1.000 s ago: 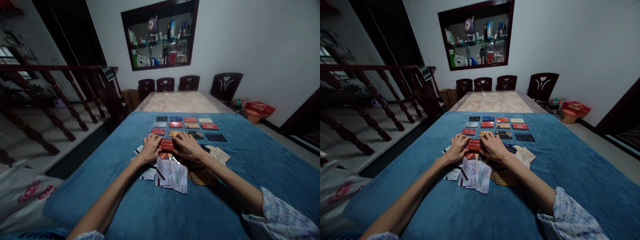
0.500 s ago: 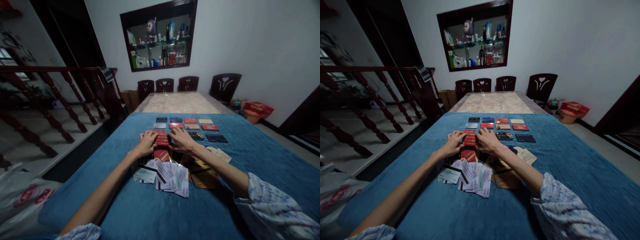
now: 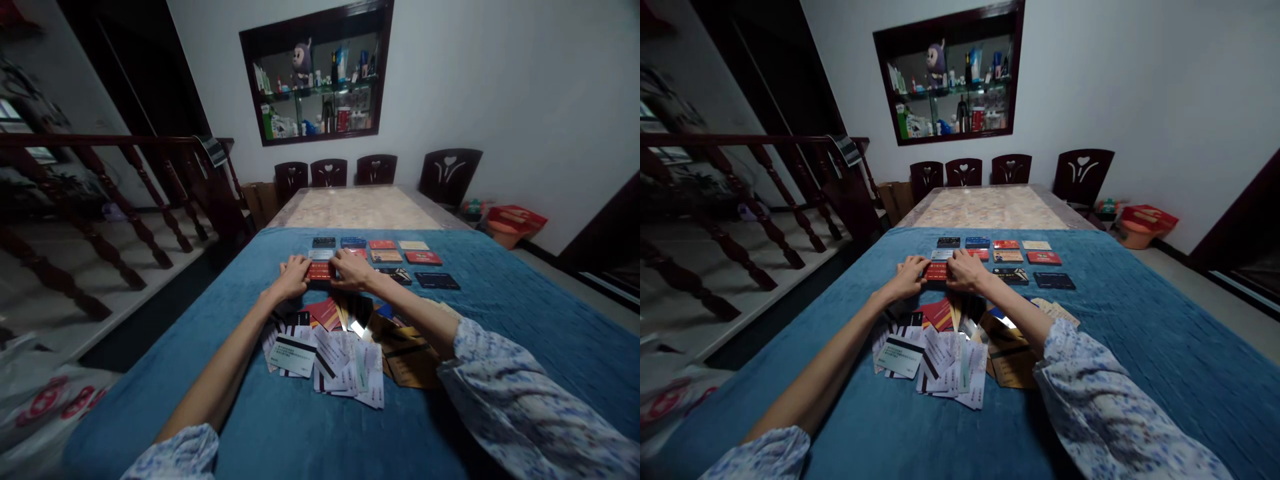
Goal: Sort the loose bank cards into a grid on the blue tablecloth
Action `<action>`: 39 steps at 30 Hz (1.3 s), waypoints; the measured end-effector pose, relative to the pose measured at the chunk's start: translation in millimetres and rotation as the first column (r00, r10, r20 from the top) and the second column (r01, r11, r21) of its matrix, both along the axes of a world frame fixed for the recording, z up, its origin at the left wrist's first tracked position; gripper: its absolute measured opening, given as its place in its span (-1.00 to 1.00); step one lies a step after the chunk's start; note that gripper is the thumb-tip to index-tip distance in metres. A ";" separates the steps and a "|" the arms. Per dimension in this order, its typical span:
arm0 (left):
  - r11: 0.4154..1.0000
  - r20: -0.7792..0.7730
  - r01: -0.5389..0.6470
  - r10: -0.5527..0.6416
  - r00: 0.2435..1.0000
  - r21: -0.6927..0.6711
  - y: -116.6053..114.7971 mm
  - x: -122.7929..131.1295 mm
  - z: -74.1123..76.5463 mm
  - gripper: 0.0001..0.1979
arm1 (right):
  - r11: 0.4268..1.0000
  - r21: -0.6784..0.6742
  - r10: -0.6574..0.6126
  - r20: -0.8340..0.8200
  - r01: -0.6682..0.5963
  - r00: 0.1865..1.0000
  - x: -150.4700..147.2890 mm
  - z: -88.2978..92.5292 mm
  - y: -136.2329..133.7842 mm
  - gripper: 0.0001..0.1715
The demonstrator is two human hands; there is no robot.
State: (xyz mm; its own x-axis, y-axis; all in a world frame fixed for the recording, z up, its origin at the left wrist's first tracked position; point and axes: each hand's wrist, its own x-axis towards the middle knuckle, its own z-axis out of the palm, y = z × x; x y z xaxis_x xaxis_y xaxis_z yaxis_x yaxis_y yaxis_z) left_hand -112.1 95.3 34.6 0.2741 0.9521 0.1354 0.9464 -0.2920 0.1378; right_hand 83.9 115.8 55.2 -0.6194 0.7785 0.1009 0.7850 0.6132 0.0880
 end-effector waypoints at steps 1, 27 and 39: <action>1.000 0.002 -0.007 0.007 1.000 -0.010 2.7 -0.1 0.1 -0.52 | 1.000 -0.010 -0.002 0.002 0.002 1.000 -1.1 0.6 2.4 -0.56; 0.990 0.125 0.140 -0.139 0.982 0.001 56.2 -27.1 -36.8 -0.56 | 0.986 -0.141 0.098 0.068 -0.087 0.993 -22.2 -20.1 59.3 -0.65; 0.992 0.204 0.127 -0.129 0.970 0.024 65.6 -32.0 -47.9 -0.67 | 0.976 -0.188 0.118 0.049 -0.107 0.992 -29.8 -17.6 60.7 -0.66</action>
